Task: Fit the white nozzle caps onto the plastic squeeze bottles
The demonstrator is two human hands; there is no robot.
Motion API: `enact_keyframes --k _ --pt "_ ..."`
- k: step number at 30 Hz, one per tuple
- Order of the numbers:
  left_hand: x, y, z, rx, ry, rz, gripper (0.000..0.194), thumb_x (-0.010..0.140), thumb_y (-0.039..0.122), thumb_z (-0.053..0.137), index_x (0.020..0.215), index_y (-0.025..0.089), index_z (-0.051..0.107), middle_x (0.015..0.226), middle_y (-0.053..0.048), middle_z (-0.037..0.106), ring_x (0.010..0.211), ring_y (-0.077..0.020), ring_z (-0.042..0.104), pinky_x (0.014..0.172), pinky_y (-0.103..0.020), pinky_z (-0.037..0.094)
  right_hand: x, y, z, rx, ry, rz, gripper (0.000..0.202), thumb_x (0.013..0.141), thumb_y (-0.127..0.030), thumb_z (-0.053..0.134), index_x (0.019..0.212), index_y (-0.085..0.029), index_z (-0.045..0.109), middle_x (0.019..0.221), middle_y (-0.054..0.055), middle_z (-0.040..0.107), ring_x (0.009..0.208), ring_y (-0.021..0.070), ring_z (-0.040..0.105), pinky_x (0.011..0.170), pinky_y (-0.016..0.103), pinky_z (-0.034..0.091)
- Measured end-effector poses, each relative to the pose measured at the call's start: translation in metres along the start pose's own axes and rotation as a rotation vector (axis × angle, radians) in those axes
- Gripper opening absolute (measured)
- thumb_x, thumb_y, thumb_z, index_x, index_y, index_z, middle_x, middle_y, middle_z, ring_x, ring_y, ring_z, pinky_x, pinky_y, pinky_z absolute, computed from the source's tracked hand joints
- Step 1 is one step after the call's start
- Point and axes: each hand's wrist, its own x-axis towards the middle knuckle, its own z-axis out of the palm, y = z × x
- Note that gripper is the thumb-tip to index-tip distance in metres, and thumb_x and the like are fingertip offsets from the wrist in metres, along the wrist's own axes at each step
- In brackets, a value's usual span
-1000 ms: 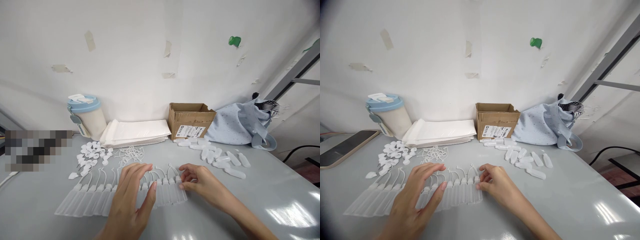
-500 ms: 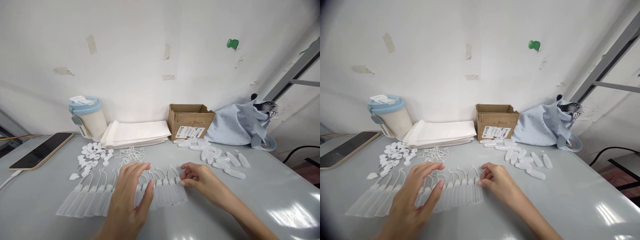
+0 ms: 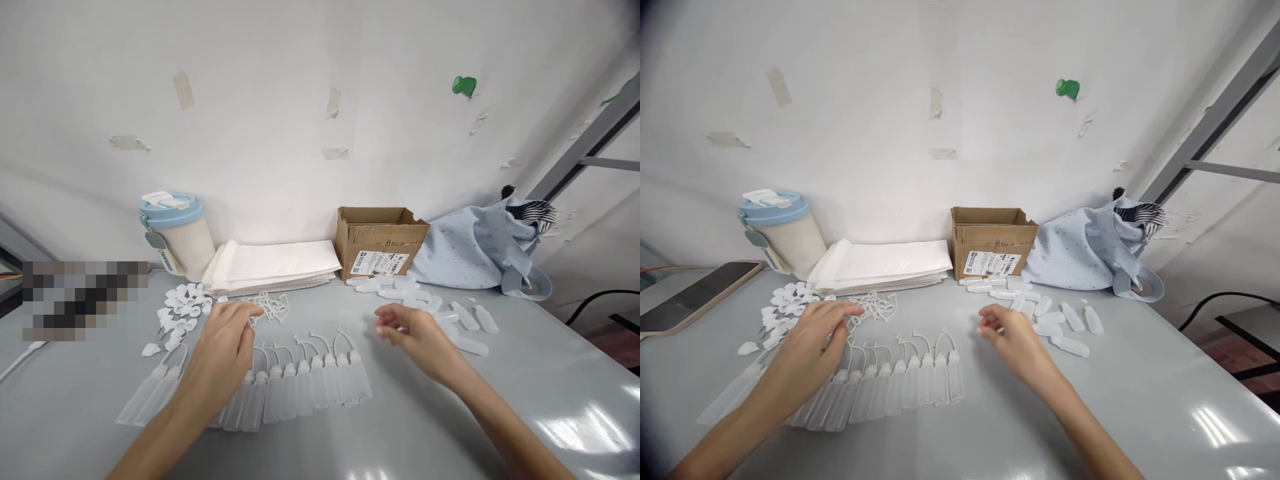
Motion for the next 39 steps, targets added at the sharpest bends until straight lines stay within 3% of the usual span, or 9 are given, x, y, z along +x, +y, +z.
enact_keyframes --k 3,7,13,19,25,28,30,34,39 --pt "-0.001 -0.013 0.010 0.004 -0.073 0.114 0.035 0.079 0.011 0.036 0.095 0.019 0.067 0.108 -0.007 0.070 0.107 -0.0269 0.057 0.085 -0.044 0.052 0.013 0.017 -0.011 -0.116 0.200 -0.040 0.020 0.081 -0.019 0.047 0.093 -0.018 0.063 0.097 0.011 0.068 0.088 0.0270 0.065 0.077 0.042 0.051" --pt "-0.001 -0.018 0.019 0.042 -0.145 0.201 0.042 0.076 0.005 0.035 0.101 0.019 0.067 0.127 -0.007 0.062 0.124 -0.0321 0.046 0.090 -0.052 0.048 0.022 0.029 -0.016 -0.243 0.311 -0.179 0.022 0.085 -0.020 0.043 0.097 -0.018 0.062 0.112 0.015 0.063 0.108 0.0321 0.057 0.091 0.049 0.044" --pt "0.006 -0.015 0.024 0.066 -0.234 0.235 0.053 0.072 0.000 0.036 0.112 0.020 0.064 0.131 -0.007 0.059 0.129 -0.0336 0.042 0.095 -0.055 0.044 0.031 0.029 -0.007 -0.390 0.236 -0.400 0.025 0.091 -0.015 0.039 0.098 -0.019 0.062 0.124 0.015 0.061 0.119 0.0296 0.051 0.097 0.049 0.042" --pt "0.007 -0.011 0.022 -0.002 -0.265 0.202 0.054 0.074 0.002 0.038 0.118 0.023 0.062 0.128 -0.006 0.062 0.127 -0.0333 0.045 0.098 -0.059 0.038 0.042 0.030 0.003 -0.517 0.130 -0.441 0.026 0.090 -0.009 0.038 0.094 -0.018 0.062 0.122 0.014 0.063 0.116 0.0272 0.055 0.092 0.045 0.045" --pt "0.012 -0.005 0.004 -0.206 -0.175 0.016 0.042 0.084 0.018 0.038 0.117 0.020 0.063 0.126 -0.006 0.062 0.122 -0.0277 0.049 0.100 -0.050 0.041 0.043 0.026 0.006 -0.583 0.091 -0.434 0.030 0.088 0.000 0.037 0.100 -0.017 0.060 0.119 0.014 0.064 0.114 0.0263 0.055 0.091 0.043 0.042" --pt "0.012 0.000 -0.006 -0.329 -0.125 -0.163 0.037 0.086 0.033 0.042 0.112 0.021 0.065 0.123 -0.007 0.064 0.115 -0.0286 0.056 0.086 -0.044 0.052 0.043 0.025 0.007 -0.603 0.085 -0.423 0.034 0.086 0.001 0.038 0.108 -0.018 0.057 0.118 0.013 0.064 0.112 0.0266 0.056 0.091 0.042 0.042" --pt "0.012 0.004 -0.010 -0.416 -0.087 -0.283 0.035 0.084 0.041 0.048 0.106 0.022 0.068 0.115 -0.007 0.069 0.103 -0.0289 0.064 0.078 -0.041 0.056 0.043 0.026 0.007 -0.616 0.080 -0.419 0.038 0.086 0.002 0.039 0.114 -0.018 0.055 0.120 0.013 0.063 0.114 0.0265 0.055 0.091 0.041 0.042" --pt "0.012 0.011 -0.014 -0.630 -0.014 -0.455 0.033 0.075 0.048 0.064 0.095 0.022 0.071 0.097 -0.006 0.075 0.094 -0.0271 0.068 0.079 -0.038 0.057 0.045 0.029 0.010 -0.641 0.085 -0.416 0.041 0.087 0.003 0.038 0.120 -0.016 0.053 0.126 0.015 0.060 0.119 0.0268 0.052 0.092 0.041 0.042" --pt "0.010 0.016 -0.011 -0.867 0.102 -0.599 0.035 0.068 0.047 0.074 0.091 0.021 0.071 0.096 -0.006 0.075 0.095 -0.0245 0.069 0.086 -0.038 0.056 0.050 0.034 0.016 -0.660 0.136 -0.411 0.023 0.093 -0.017 0.053 0.116 -0.015 0.057 0.117 0.009 0.062 0.106 0.0242 0.059 0.089 0.044 0.048"
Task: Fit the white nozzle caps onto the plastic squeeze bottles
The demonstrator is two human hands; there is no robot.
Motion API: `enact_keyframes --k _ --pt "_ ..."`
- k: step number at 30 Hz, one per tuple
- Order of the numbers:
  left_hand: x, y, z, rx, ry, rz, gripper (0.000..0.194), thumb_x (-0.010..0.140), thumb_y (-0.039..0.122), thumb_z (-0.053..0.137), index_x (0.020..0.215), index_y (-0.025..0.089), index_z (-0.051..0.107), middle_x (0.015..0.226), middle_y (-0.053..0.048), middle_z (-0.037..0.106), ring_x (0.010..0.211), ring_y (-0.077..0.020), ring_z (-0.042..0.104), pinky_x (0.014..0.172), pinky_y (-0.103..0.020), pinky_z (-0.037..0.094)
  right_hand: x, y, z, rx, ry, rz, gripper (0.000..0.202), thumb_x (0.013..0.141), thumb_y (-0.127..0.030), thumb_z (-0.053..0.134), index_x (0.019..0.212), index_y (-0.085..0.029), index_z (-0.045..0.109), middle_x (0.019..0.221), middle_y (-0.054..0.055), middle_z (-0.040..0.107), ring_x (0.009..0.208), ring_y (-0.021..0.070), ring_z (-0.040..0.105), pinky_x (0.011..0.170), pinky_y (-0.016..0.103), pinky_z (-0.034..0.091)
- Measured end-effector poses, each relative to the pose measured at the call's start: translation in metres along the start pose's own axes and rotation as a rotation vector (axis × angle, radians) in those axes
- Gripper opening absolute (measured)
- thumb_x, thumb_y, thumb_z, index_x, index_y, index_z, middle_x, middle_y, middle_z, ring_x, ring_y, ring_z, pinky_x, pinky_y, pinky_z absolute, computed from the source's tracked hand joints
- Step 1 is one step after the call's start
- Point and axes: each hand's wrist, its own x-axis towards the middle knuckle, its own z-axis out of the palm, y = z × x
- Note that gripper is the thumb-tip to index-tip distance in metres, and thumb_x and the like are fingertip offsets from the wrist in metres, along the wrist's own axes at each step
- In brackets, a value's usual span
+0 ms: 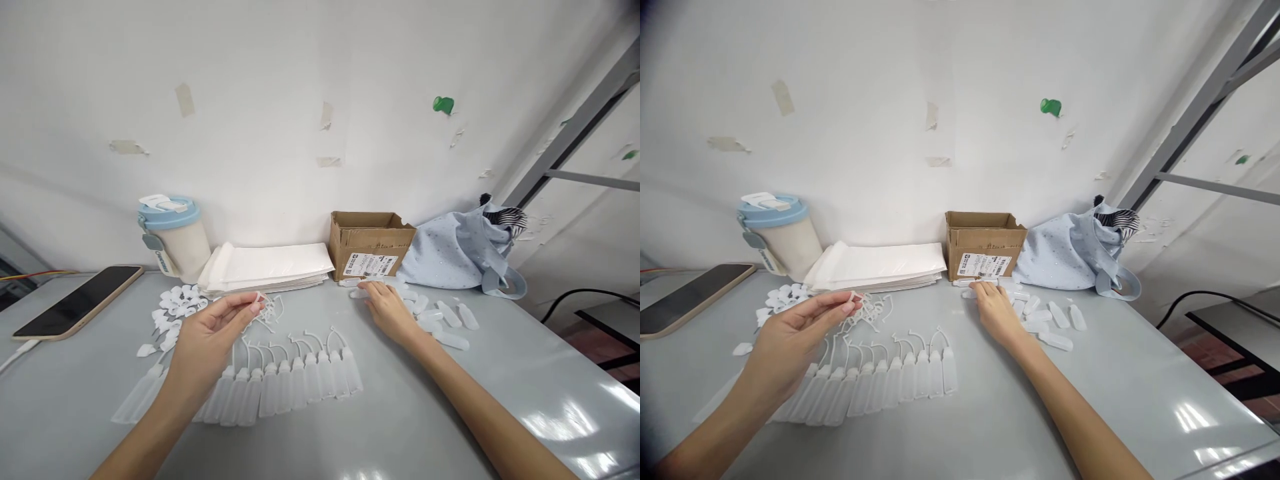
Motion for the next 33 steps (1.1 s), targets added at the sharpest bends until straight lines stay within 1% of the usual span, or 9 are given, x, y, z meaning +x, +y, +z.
enact_keyframes --k 3,6,8,11,13,16,20,25,33 --pt "0.001 -0.001 0.001 -0.125 0.064 -0.027 0.036 0.064 0.047 0.076 0.088 0.020 0.071 0.094 -0.005 0.075 0.093 -0.0228 0.069 0.090 -0.038 0.054 0.002 0.000 0.004 0.010 0.016 -0.018 0.022 0.092 -0.027 0.056 0.112 -0.016 0.059 0.112 0.006 0.063 0.100 0.0220 0.061 0.085 0.043 0.050" --pt "0.003 0.000 0.002 -0.200 0.128 -0.053 0.034 0.062 0.045 0.077 0.086 0.021 0.071 0.097 -0.003 0.074 0.101 -0.0226 0.066 0.096 -0.038 0.050 0.002 -0.002 0.005 0.044 0.045 -0.045 0.019 0.093 -0.015 0.053 0.109 -0.014 0.060 0.105 0.008 0.066 0.099 0.0231 0.062 0.085 0.043 0.049" --pt "0.003 0.001 0.002 -0.215 0.168 -0.074 0.033 0.061 0.043 0.079 0.086 0.023 0.072 0.102 -0.002 0.073 0.108 -0.0228 0.062 0.101 -0.037 0.045 0.001 -0.006 0.002 0.077 0.084 -0.055 0.026 0.090 -0.004 0.046 0.108 -0.013 0.061 0.102 0.012 0.068 0.100 0.0263 0.061 0.085 0.044 0.046" --pt "0.001 0.002 0.002 -0.202 0.178 -0.108 0.031 0.060 0.040 0.081 0.085 0.024 0.073 0.101 -0.001 0.072 0.108 -0.0223 0.060 0.102 -0.037 0.042 -0.004 -0.018 -0.005 0.153 0.161 -0.072 0.031 0.088 -0.002 0.041 0.110 -0.014 0.059 0.104 0.016 0.068 0.101 0.0293 0.061 0.086 0.045 0.045" --pt "-0.002 0.002 0.003 -0.193 0.134 -0.132 0.032 0.060 0.042 0.081 0.085 0.023 0.074 0.093 -0.002 0.073 0.097 -0.0212 0.063 0.097 -0.036 0.046 -0.010 -0.029 -0.011 0.221 0.209 -0.092 0.027 0.090 -0.008 0.042 0.111 -0.016 0.056 0.106 0.014 0.067 0.100 0.0281 0.061 0.084 0.044 0.047" --pt "-0.010 0.005 0.008 -0.201 0.032 -0.163 0.036 0.060 0.045 0.080 0.085 0.020 0.074 0.082 -0.003 0.073 0.079 -0.0183 0.065 0.080 -0.031 0.053 -0.023 -0.050 -0.018 0.326 0.250 -0.129 0.024 0.092 -0.013 0.043 0.114 -0.019 0.052 0.105 0.011 0.067 0.099 0.0239 0.062 0.083 0.038 0.051" --pt "-0.026 0.010 0.020 -0.257 -0.157 -0.261 0.035 0.062 0.042 0.080 0.087 0.018 0.073 0.072 -0.002 0.072 0.065 -0.0144 0.064 0.064 -0.025 0.054 -0.038 -0.076 -0.029 0.450 0.231 -0.174 0.025 0.092 -0.015 0.049 0.116 -0.021 0.049 0.104 0.007 0.067 0.098 0.0187 0.063 0.082 0.030 0.053" --pt "-0.039 0.013 0.030 -0.300 -0.342 -0.356 0.025 0.069 0.039 0.076 0.082 0.018 0.073 0.068 -0.002 0.071 0.064 -0.0134 0.063 0.064 -0.023 0.053 -0.051 -0.093 -0.039 0.665 0.158 -0.235 0.031 0.090 -0.011 0.053 0.119 -0.022 0.048 0.104 0.007 0.066 0.096 0.0191 0.062 0.083 0.031 0.052" --pt "-0.044 0.011 0.034 -0.261 -0.463 -0.427 0.022 0.071 0.039 0.072 0.078 0.018 0.073 0.060 0.000 0.066 0.059 -0.0123 0.059 0.060 -0.022 0.050 -0.058 -0.096 -0.038 0.707 0.069 -0.249 0.036 0.091 -0.011 0.051 0.124 -0.022 0.046 0.104 0.007 0.064 0.093 0.0188 0.060 0.080 0.031 0.052"
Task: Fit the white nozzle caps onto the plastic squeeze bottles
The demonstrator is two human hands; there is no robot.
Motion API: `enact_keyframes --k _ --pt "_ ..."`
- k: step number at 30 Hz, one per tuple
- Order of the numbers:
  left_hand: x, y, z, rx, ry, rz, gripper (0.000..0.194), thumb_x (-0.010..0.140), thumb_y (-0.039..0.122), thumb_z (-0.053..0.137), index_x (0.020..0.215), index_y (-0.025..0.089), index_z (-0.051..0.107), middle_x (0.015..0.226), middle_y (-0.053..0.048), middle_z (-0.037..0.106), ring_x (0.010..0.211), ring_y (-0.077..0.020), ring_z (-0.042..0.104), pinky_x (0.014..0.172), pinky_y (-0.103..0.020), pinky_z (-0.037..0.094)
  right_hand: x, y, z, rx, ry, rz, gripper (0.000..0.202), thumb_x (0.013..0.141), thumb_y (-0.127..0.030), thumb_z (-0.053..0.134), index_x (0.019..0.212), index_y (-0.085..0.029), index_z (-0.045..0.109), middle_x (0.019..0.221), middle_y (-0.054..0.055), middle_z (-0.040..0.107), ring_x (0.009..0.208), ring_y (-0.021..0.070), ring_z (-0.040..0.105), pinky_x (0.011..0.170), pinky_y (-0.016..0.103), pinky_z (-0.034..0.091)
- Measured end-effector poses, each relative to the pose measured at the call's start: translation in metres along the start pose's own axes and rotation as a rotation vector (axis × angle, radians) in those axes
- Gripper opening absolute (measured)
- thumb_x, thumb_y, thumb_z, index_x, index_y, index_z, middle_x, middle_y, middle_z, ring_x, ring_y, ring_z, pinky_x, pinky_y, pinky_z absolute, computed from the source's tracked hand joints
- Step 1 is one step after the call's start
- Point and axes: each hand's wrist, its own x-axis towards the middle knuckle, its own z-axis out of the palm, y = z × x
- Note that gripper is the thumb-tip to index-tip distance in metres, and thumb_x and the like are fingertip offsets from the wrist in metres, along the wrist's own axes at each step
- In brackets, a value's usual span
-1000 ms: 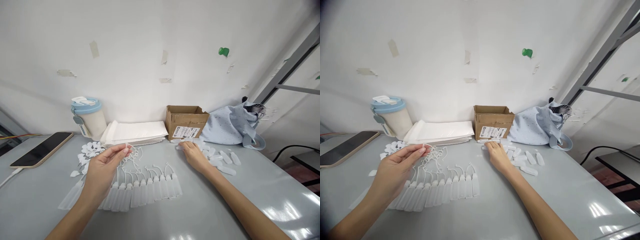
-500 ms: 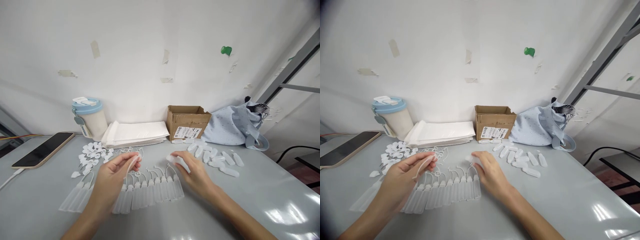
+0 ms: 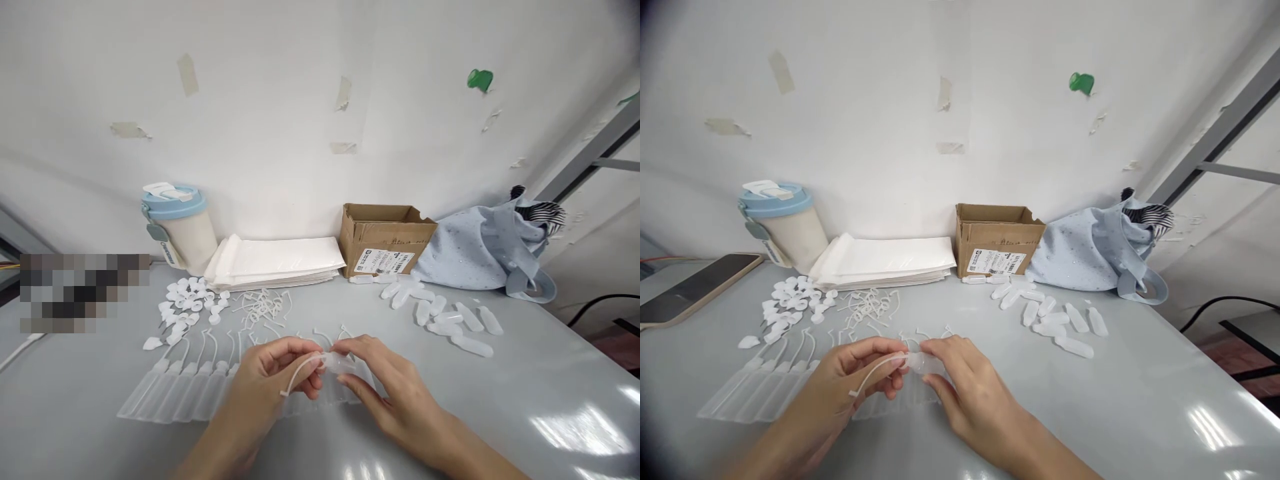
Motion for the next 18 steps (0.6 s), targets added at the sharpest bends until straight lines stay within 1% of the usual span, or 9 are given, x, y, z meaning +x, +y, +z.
enact_keyframes --k 3,7,11,13,15,17,18 --pt "-0.001 -0.003 0.001 0.088 -0.021 0.066 0.020 0.073 0.039 0.069 0.075 0.019 0.072 0.056 0.002 0.062 0.053 -0.0112 0.057 0.055 -0.021 0.048 0.000 -0.001 0.000 0.010 -0.020 0.002 0.035 0.091 -0.012 0.051 0.125 -0.022 0.047 0.099 0.007 0.064 0.088 0.0191 0.060 0.077 0.032 0.052" --pt "-0.005 -0.007 0.002 0.251 0.020 0.179 0.019 0.080 0.039 0.062 0.077 0.021 0.070 0.059 0.002 0.059 0.056 -0.0116 0.056 0.057 -0.021 0.048 -0.001 -0.003 0.000 0.039 -0.021 -0.021 0.039 0.091 -0.011 0.051 0.128 -0.022 0.047 0.097 0.007 0.065 0.086 0.0191 0.060 0.075 0.031 0.053" --pt "-0.008 -0.010 0.003 0.441 0.020 0.397 0.021 0.087 0.035 0.053 0.083 0.023 0.071 0.073 -0.001 0.063 0.065 -0.0140 0.058 0.057 -0.022 0.049 0.001 -0.005 0.001 0.152 -0.016 -0.001 0.044 0.090 -0.011 0.054 0.131 -0.025 0.049 0.095 0.004 0.067 0.083 0.0168 0.061 0.074 0.027 0.052" --pt "-0.009 -0.012 0.004 0.541 0.026 0.522 0.021 0.089 0.031 0.051 0.089 0.024 0.071 0.079 -0.003 0.065 0.070 -0.0154 0.060 0.062 -0.024 0.050 0.002 -0.007 0.001 0.221 0.003 0.044 0.046 0.087 -0.011 0.058 0.129 -0.028 0.052 0.096 0.002 0.070 0.083 0.0156 0.062 0.075 0.026 0.052" --pt "-0.009 -0.014 0.006 0.597 0.046 0.631 0.020 0.089 0.027 0.051 0.092 0.024 0.070 0.081 -0.003 0.066 0.070 -0.0153 0.059 0.066 -0.026 0.050 0.003 -0.010 0.000 0.282 0.026 0.118 0.043 0.085 -0.013 0.062 0.125 -0.029 0.057 0.098 0.000 0.072 0.081 0.0147 0.063 0.076 0.025 0.052" --pt "-0.010 -0.015 0.009 0.615 0.066 0.684 0.019 0.088 0.026 0.051 0.090 0.024 0.070 0.079 -0.002 0.066 0.067 -0.0144 0.058 0.065 -0.026 0.049 0.004 -0.012 -0.001 0.329 0.028 0.220 0.037 0.083 -0.017 0.065 0.118 -0.027 0.063 0.098 0.000 0.074 0.078 0.0150 0.063 0.077 0.026 0.052" --pt "-0.010 -0.016 0.010 0.620 0.070 0.678 0.018 0.087 0.026 0.052 0.090 0.025 0.069 0.079 -0.002 0.066 0.065 -0.0142 0.057 0.060 -0.025 0.048 0.004 -0.013 -0.002 0.348 0.022 0.276 0.033 0.082 -0.019 0.066 0.115 -0.026 0.066 0.098 0.000 0.074 0.078 0.0157 0.063 0.077 0.028 0.051"
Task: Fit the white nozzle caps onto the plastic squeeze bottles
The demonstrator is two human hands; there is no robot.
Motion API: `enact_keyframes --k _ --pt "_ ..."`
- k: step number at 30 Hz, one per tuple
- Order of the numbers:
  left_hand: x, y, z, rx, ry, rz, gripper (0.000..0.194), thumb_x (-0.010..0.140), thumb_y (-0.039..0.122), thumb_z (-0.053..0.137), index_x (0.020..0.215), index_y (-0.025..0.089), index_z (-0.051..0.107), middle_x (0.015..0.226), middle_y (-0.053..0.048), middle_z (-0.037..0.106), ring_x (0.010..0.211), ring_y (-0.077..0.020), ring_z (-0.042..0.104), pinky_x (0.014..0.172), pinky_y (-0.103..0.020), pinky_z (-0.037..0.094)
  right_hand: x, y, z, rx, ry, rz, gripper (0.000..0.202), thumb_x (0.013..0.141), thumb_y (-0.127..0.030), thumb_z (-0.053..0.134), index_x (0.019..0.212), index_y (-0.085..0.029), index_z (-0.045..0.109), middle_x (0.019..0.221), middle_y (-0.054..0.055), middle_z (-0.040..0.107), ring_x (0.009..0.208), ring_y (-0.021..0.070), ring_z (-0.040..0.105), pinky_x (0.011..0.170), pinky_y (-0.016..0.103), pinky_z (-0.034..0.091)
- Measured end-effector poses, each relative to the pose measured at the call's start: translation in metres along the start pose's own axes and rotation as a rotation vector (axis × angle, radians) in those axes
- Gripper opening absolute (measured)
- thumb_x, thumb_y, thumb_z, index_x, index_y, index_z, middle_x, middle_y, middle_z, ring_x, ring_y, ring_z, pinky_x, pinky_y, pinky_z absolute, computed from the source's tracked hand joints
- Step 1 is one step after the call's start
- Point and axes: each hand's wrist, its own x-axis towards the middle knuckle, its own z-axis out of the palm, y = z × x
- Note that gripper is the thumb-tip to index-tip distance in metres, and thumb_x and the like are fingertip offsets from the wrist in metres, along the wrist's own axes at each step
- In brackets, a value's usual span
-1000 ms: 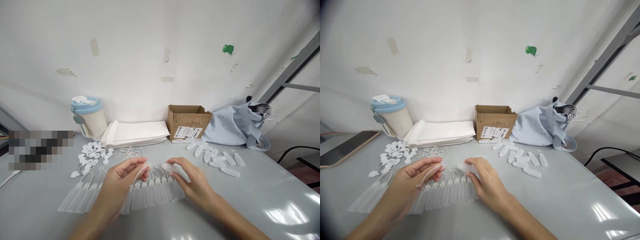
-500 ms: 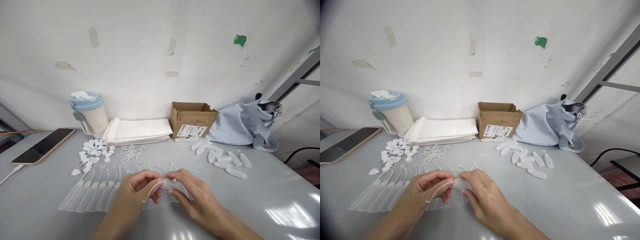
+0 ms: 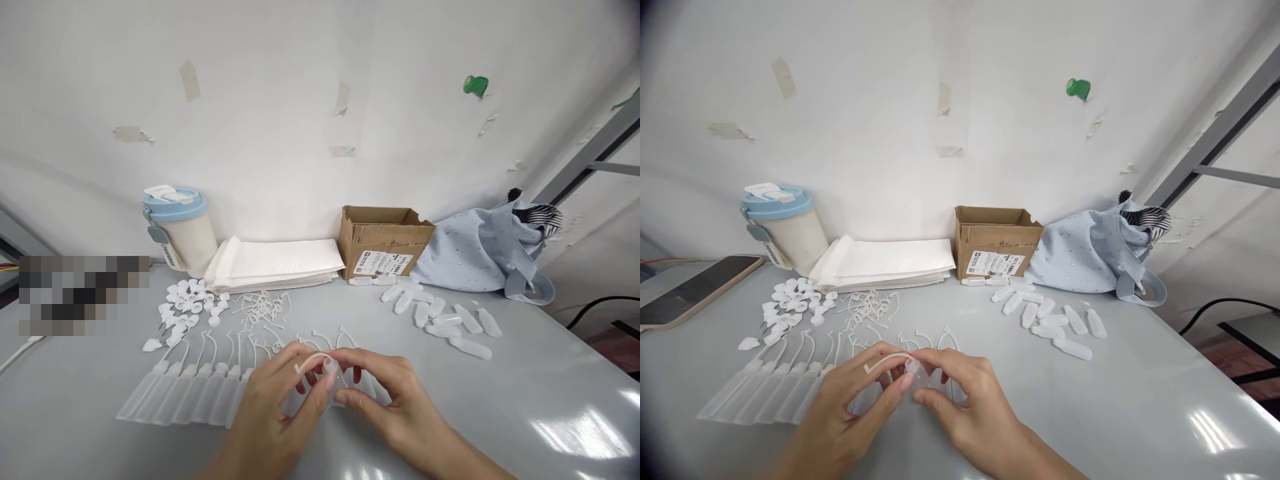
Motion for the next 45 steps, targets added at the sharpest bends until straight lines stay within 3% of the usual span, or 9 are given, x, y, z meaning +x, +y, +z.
enact_keyframes --k 5,8,12,17,22,28,35,41,45 --pt "0.000 -0.003 0.001 0.062 -0.042 -0.049 0.018 0.089 0.029 0.051 0.087 0.024 0.068 0.078 -0.001 0.065 0.063 -0.0137 0.058 0.049 -0.021 0.046 0.002 -0.005 0.001 0.111 0.027 0.233 0.025 0.075 -0.025 0.071 0.100 -0.023 0.072 0.092 0.003 0.074 0.077 0.0185 0.061 0.077 0.033 0.050" --pt "-0.001 -0.008 0.002 0.169 -0.014 0.076 0.018 0.088 0.022 0.052 0.102 0.023 0.062 0.086 -0.002 0.064 0.070 -0.0138 0.060 0.061 -0.023 0.051 0.006 -0.006 -0.001 0.275 0.034 0.303 0.022 0.073 -0.026 0.072 0.094 -0.020 0.072 0.087 0.004 0.073 0.076 0.0179 0.061 0.074 0.032 0.049" --pt "-0.006 -0.013 0.007 0.336 0.034 0.293 0.040 0.087 0.018 0.053 0.126 0.017 0.047 0.111 -0.011 0.057 0.102 -0.0223 0.056 0.083 -0.033 0.052 0.010 -0.006 -0.005 0.506 0.052 0.427 0.030 0.067 -0.035 0.079 0.088 -0.017 0.067 0.083 0.004 0.070 0.080 0.0188 0.064 0.075 0.032 0.049" --pt "-0.007 -0.014 0.011 0.513 0.008 0.426 0.051 0.082 0.018 0.062 0.128 0.009 0.044 0.116 -0.016 0.053 0.115 -0.0299 0.044 0.095 -0.042 0.046 0.009 -0.005 -0.007 0.607 0.012 0.495 0.036 0.062 -0.037 0.082 0.084 -0.016 0.064 0.075 0.002 0.067 0.073 0.0157 0.063 0.068 0.027 0.048" --pt "-0.006 -0.016 0.011 0.492 0.027 0.413 0.047 0.078 0.014 0.062 0.122 0.012 0.044 0.111 -0.014 0.055 0.111 -0.0294 0.046 0.092 -0.044 0.047 0.008 -0.006 -0.005 0.561 -0.034 0.458 0.033 0.065 -0.038 0.080 0.086 -0.016 0.065 0.079 0.003 0.069 0.076 0.0166 0.063 0.071 0.029 0.049" --pt "-0.008 -0.019 0.014 0.470 0.019 0.425 0.047 0.078 0.013 0.061 0.121 0.014 0.043 0.110 -0.015 0.056 0.110 -0.0299 0.048 0.091 -0.046 0.048 0.008 -0.010 -0.009 0.304 -0.033 0.416 0.020 0.069 -0.030 0.075 0.081 -0.017 0.065 0.073 -0.001 0.063 0.069 0.0145 0.057 0.069 0.028 0.047" --pt "-0.007 -0.017 0.009 0.487 0.027 0.396 0.055 0.081 0.019 0.062 0.130 0.012 0.038 0.116 -0.016 0.055 0.115 -0.0312 0.043 0.093 -0.046 0.045 0.017 -0.004 -0.040 0.273 0.019 0.482 0.022 0.068 -0.032 0.073 0.082 -0.017 0.064 0.074 0.001 0.066 0.069 0.0166 0.060 0.067 0.029 0.046" --pt "-0.007 -0.015 0.008 0.422 0.131 0.323 0.047 0.086 0.022 0.057 0.129 0.020 0.039 0.111 -0.013 0.057 0.111 -0.0307 0.047 0.087 -0.047 0.046 0.017 0.011 -0.057 0.102 -0.092 0.541 0.010 0.073 -0.025 0.067 0.075 -0.016 0.066 0.069 0.001 0.065 0.064 0.0150 0.058 0.060 0.026 0.042" --pt "-0.006 -0.015 0.005 0.444 0.120 0.357 0.048 0.085 0.021 0.058 0.129 0.018 0.039 0.110 -0.012 0.056 0.110 -0.0294 0.047 0.087 -0.044 0.046 0.017 0.018 -0.058 0.020 -0.158 0.583 0.009 0.072 -0.023 0.065 0.075 -0.015 0.069 0.066 0.000 0.066 0.062 0.0155 0.059 0.058 0.025 0.041"
